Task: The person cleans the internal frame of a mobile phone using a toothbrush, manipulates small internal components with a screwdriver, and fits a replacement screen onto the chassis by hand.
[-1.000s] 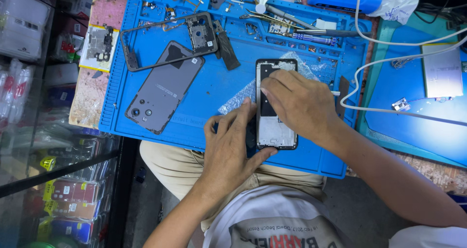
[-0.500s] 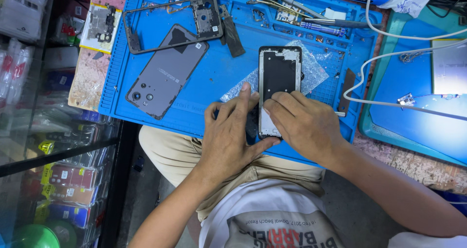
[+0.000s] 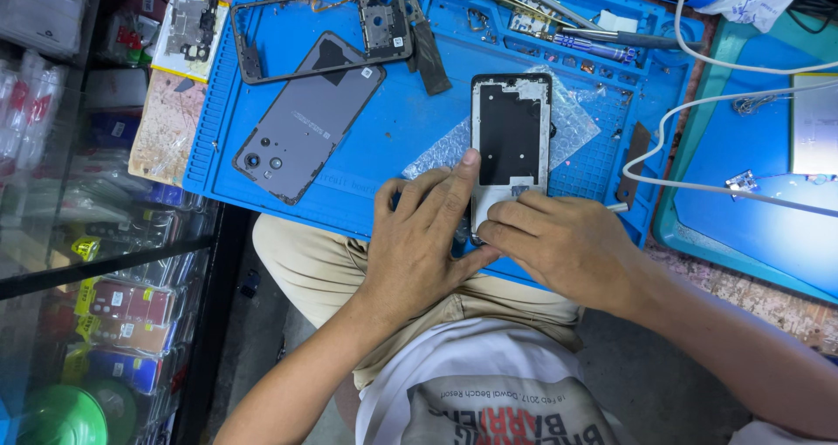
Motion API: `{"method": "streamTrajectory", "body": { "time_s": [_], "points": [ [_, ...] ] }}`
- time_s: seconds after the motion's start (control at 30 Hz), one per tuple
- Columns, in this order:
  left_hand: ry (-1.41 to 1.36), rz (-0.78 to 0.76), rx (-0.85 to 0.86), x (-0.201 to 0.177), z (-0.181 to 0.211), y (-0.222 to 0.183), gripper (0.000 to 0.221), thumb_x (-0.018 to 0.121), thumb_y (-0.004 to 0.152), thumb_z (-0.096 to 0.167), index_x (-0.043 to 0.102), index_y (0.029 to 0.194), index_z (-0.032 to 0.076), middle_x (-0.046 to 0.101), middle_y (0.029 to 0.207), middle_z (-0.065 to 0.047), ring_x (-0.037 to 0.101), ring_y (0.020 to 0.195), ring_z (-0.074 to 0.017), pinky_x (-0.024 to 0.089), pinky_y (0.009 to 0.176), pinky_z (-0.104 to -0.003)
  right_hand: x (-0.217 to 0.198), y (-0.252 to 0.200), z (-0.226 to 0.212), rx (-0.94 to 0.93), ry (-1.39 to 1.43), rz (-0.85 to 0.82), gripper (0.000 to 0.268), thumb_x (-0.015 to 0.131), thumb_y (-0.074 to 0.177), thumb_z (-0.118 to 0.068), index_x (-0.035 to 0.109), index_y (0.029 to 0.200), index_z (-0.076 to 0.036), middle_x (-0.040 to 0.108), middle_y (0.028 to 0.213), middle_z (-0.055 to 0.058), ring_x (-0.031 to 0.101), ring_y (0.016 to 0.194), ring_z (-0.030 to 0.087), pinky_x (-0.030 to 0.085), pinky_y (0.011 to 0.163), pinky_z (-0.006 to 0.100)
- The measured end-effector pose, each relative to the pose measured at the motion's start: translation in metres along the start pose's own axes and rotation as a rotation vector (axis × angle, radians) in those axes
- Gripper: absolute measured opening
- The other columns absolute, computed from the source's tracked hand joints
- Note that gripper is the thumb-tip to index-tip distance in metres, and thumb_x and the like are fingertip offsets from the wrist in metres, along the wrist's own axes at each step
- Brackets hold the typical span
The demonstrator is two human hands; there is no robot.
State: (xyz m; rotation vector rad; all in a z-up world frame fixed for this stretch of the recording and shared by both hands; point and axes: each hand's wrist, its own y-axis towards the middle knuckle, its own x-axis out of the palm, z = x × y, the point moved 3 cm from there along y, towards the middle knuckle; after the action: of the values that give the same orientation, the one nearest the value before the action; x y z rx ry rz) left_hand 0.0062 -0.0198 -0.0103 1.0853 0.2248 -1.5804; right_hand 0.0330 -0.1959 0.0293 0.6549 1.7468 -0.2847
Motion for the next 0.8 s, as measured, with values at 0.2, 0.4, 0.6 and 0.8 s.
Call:
{"method": "streamTrajectory", "body": {
  "time_s": [0.2,0.4,0.6,0.8],
  "points": [
    [0.02,0.002,-0.001,0.003,-0.002,-0.002,0.105,0.087,0.077,0.047,0.036,0.158,0.003,0.061,0.136,-0.009,0.055,0.131,-0.028,0.037,0.104,-0.05,-0.003,0.004,0.005,-0.052,0.068,-0.106,0.03,0.075,0.076,-0.018,0.07,0.105,-0.011,0.065,0.094,0.0,0.065,0.087,0.02,0.055,0.069,0.035],
    [0.037,0.018,0.0,0.001,-0.001,0.0,0.093,0.085,0.08,0.049,0.046,0.152,0.006,0.06,0.142,-0.009,0.054,0.133,-0.0268,0.037,0.105,-0.048,-0.008,0.008,0.013,-0.03,0.197,-0.111,0.022,0.074,0.081,-0.018,0.07,0.102,-0.011,0.067,0.096,0.003,0.068,0.087,0.023,0.055,0.069,0.037],
    [-0.07,-0.144,-0.019,-0.019,0.0,0.006,0.096,0.082,0.078,0.05,0.046,0.151,-0.001,0.053,0.147,-0.015,0.049,0.136,-0.0325,0.035,0.11,-0.052,-0.025,0.019,0.045,0.24,0.117,0.228,0.013,0.07,0.098,-0.013,0.068,0.107,-0.003,0.068,0.102,0.01,0.069,0.089,0.028,0.056,0.072,0.039],
    [0.042,-0.171,0.064,-0.029,-0.014,0.022,0.101,0.079,0.074,0.062,0.05,0.146,-0.002,0.046,0.151,-0.023,0.045,0.135,-0.0391,0.032,0.11,-0.057,-0.016,0.047,0.061,0.263,-0.104,0.428,0.007,0.074,0.098,-0.013,0.07,0.099,-0.007,0.066,0.099,0.006,0.069,0.092,0.027,0.055,0.069,0.038]
  ]
}}
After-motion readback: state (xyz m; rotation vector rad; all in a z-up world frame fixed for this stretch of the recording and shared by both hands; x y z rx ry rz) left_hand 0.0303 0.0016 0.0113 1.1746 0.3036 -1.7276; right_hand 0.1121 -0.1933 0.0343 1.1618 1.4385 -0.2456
